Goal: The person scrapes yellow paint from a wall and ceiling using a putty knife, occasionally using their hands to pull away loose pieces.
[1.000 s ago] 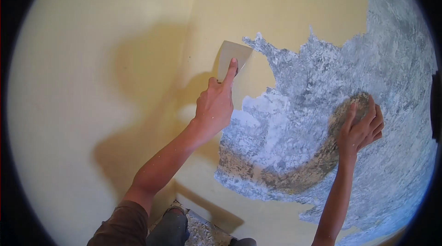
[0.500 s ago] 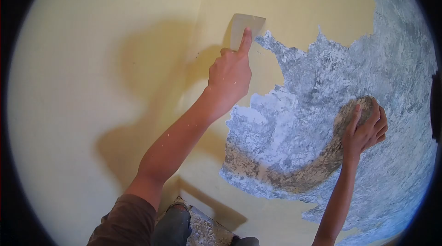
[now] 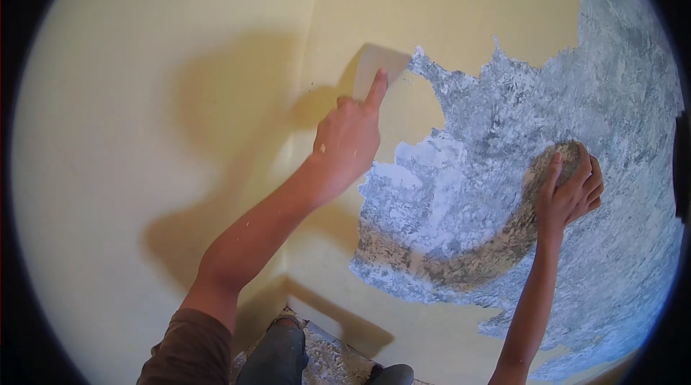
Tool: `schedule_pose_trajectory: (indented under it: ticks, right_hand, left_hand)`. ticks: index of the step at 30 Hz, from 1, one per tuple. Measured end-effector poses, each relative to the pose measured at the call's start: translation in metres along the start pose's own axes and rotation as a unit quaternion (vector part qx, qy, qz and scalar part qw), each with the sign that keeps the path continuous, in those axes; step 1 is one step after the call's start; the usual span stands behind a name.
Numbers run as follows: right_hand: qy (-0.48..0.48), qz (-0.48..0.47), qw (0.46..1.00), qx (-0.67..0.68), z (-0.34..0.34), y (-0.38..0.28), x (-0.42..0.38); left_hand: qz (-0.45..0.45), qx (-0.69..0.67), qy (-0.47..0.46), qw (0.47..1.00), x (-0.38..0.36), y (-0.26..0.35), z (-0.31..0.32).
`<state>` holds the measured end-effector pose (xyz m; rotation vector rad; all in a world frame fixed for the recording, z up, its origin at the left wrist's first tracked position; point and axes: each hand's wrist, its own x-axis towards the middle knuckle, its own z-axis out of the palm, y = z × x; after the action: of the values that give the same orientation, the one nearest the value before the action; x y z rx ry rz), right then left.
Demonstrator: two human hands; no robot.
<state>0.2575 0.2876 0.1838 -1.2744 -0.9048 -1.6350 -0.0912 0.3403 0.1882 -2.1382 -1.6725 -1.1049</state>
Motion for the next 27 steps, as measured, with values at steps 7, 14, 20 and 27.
schedule_pose_trajectory:
  ticks: [7, 14, 20, 27]
  right_hand:
    - [0.007, 0.004, 1.0, -0.009, 0.003, 0.0, -0.002]
    - [0.005, 0.012, 1.0, -0.007, 0.003, -0.002, -0.003]
    - [0.002, 0.012, 1.0, -0.002, 0.002, -0.002, -0.003]
    - [0.014, 0.003, 1.0, -0.003, 0.005, -0.002, 0.001]
  left_hand:
    - [0.02, 0.024, -0.001, 1.0, 0.016, 0.005, -0.014]
    - [0.03, 0.036, -0.03, 0.998, 0.01, 0.0, -0.019]
    - [0.063, 0.062, 0.003, 0.996, 0.016, -0.004, -0.023]
    - [0.055, 0.053, -0.044, 0.996, 0.015, 0.004, -0.022]
